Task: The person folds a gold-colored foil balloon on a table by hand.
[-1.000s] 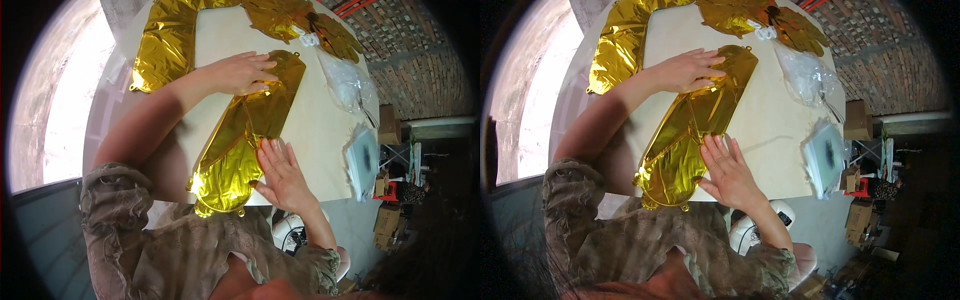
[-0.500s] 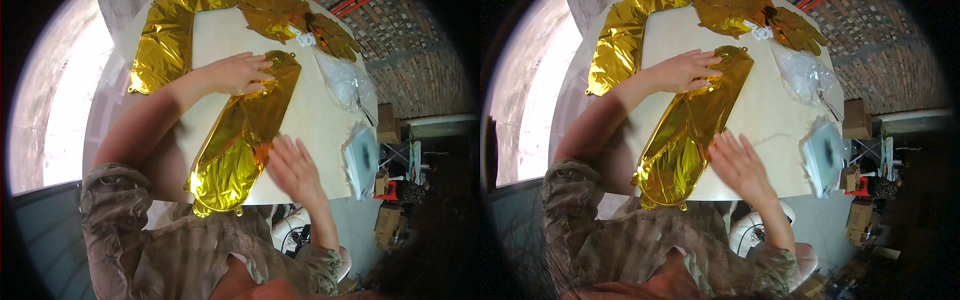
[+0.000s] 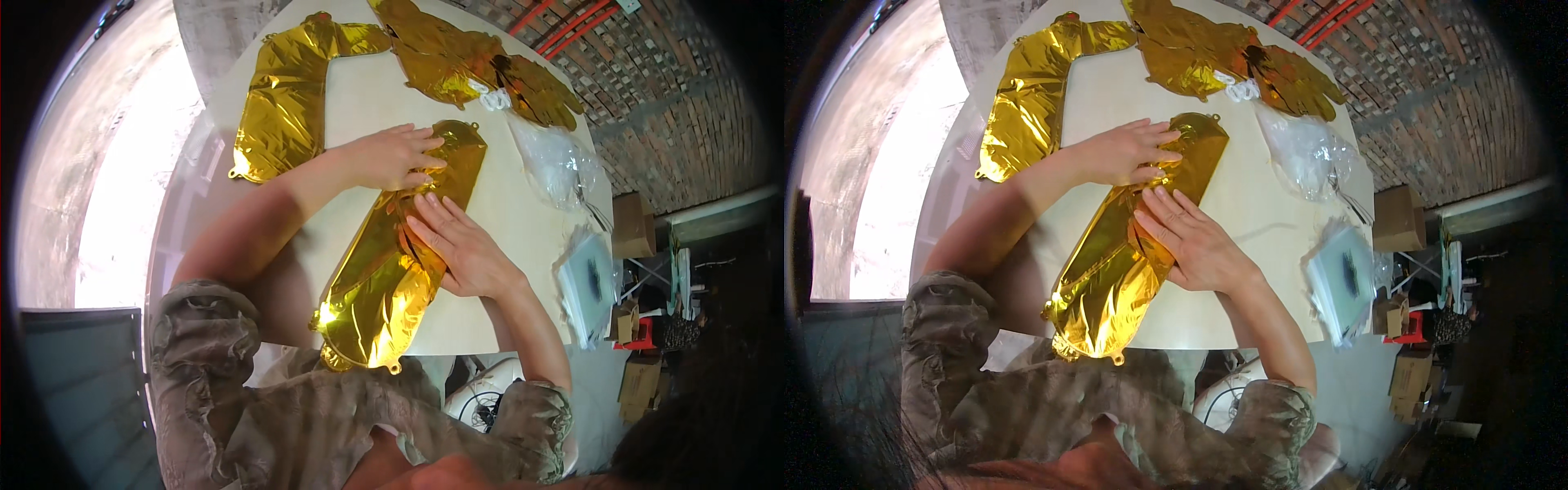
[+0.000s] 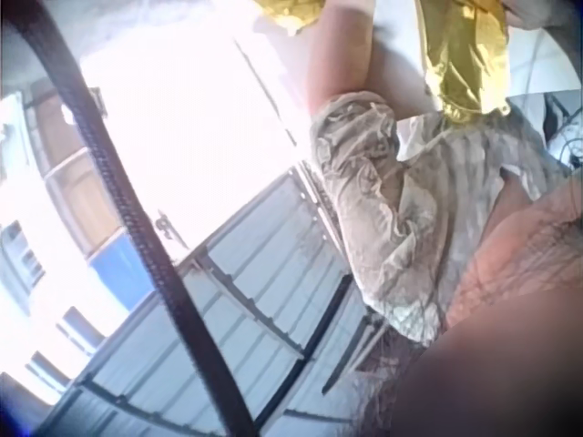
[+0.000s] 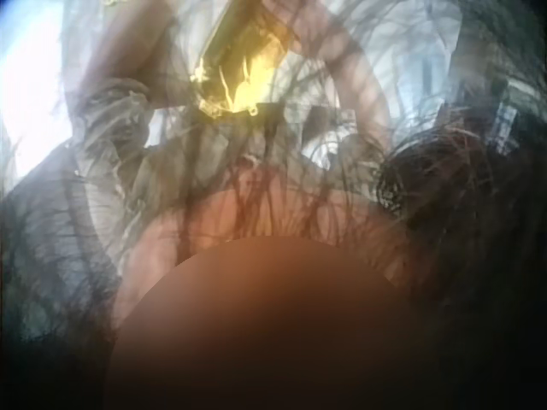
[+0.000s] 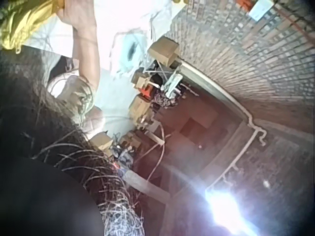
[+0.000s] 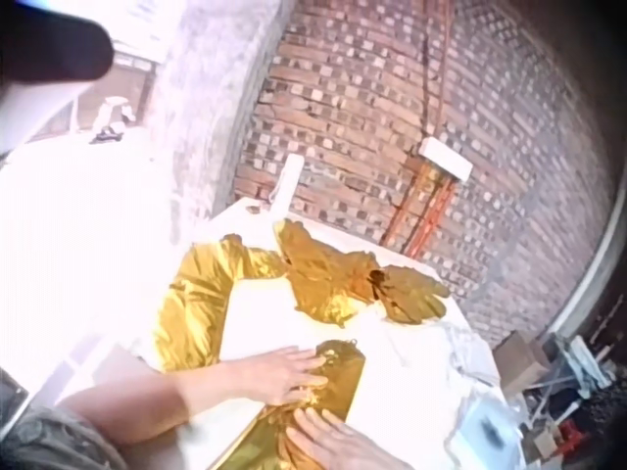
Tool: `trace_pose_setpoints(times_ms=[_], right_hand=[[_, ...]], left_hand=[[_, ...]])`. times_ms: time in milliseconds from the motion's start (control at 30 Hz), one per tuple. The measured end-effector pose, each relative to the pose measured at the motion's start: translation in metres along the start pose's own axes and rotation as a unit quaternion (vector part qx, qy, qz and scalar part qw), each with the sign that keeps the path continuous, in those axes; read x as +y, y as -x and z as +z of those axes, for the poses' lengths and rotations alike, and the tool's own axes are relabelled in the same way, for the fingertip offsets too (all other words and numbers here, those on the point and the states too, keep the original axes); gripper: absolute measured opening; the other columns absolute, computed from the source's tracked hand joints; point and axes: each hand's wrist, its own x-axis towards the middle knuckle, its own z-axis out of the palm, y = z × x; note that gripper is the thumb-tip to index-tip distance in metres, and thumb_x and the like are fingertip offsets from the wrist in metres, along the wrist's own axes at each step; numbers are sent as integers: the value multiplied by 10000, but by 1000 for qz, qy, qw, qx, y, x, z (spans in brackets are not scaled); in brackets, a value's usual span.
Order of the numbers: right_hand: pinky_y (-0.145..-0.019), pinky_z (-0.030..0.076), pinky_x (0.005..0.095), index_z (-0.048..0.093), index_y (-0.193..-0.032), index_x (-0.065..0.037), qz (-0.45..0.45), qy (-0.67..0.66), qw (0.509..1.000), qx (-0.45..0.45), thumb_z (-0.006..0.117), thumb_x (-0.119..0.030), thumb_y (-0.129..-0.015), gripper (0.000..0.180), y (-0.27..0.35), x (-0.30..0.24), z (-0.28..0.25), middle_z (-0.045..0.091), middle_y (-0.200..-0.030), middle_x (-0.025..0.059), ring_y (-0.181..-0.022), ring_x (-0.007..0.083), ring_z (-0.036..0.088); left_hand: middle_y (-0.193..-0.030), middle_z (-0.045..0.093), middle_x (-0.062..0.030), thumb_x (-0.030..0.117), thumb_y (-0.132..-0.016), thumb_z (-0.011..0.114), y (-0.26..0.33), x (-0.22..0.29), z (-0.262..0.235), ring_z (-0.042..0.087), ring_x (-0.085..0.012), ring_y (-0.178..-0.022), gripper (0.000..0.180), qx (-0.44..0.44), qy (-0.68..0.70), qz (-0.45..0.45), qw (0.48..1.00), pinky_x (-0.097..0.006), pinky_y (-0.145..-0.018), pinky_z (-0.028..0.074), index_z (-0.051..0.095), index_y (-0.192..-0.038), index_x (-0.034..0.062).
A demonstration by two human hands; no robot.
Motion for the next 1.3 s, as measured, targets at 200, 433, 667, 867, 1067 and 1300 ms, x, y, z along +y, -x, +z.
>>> trace_pose_setpoints(times_ms=[200,433,667,867,1067,1300], right_hand=[[-1231,170,532,415,-1514,-116,11,-49,999,-20,683,-336,-820,776,-4,10,8,269,-1597,257,-1494,424,233],[-1222,193,538,438,-1493,-115,-4,-59,998,7,679,-340,-839,732,-4,12,7,314,-1572,248,-1478,423,268],[-1215,209,541,441,-1485,-119,-13,-68,997,17,689,-297,-826,727,-3,13,10,328,-1559,243,-1454,436,297],[-1213,217,541,434,-1486,-126,-15,-66,997,37,689,-286,-830,722,0,14,11,327,-1554,252,-1446,440,307],[-1215,214,544,425,-1492,-146,-15,-78,996,42,682,-326,-854,710,0,15,13,314,-1564,253,-1444,446,311],[-1218,212,535,410,-1505,-123,-8,-52,998,36,696,-344,-837,759,2,11,7,258,-1608,234,-1472,427,281]], left_hand=[[-1541,412,-191,307,-971,603,2,2,-3,326,-368,-1463,454,6,26,-3,1000,-488,-1215,251,579,-1388,130],[-1576,368,-166,313,-929,653,0,8,-6,329,-354,-1464,570,63,-27,-19,997,-477,-1215,256,506,-1450,135],[-1561,399,-133,328,-870,726,-1,11,-20,380,-330,-1432,627,88,35,-58,994,-464,-1191,305,526,-1425,115],[-1379,580,-126,137,-879,669,3,15,-58,520,-321,-1305,329,-1,8,50,999,-451,-1095,426,657,-1201,70],[-1278,638,-143,1,-820,613,29,9,-42,588,-302,-1215,352,3,30,196,980,-426,-1051,465,670,-1167,24],[-1297,637,-123,-6,-810,618,38,9,-33,580,-296,-1232,382,18,48,154,987,-405,-1049,470,671,-1187,25]])
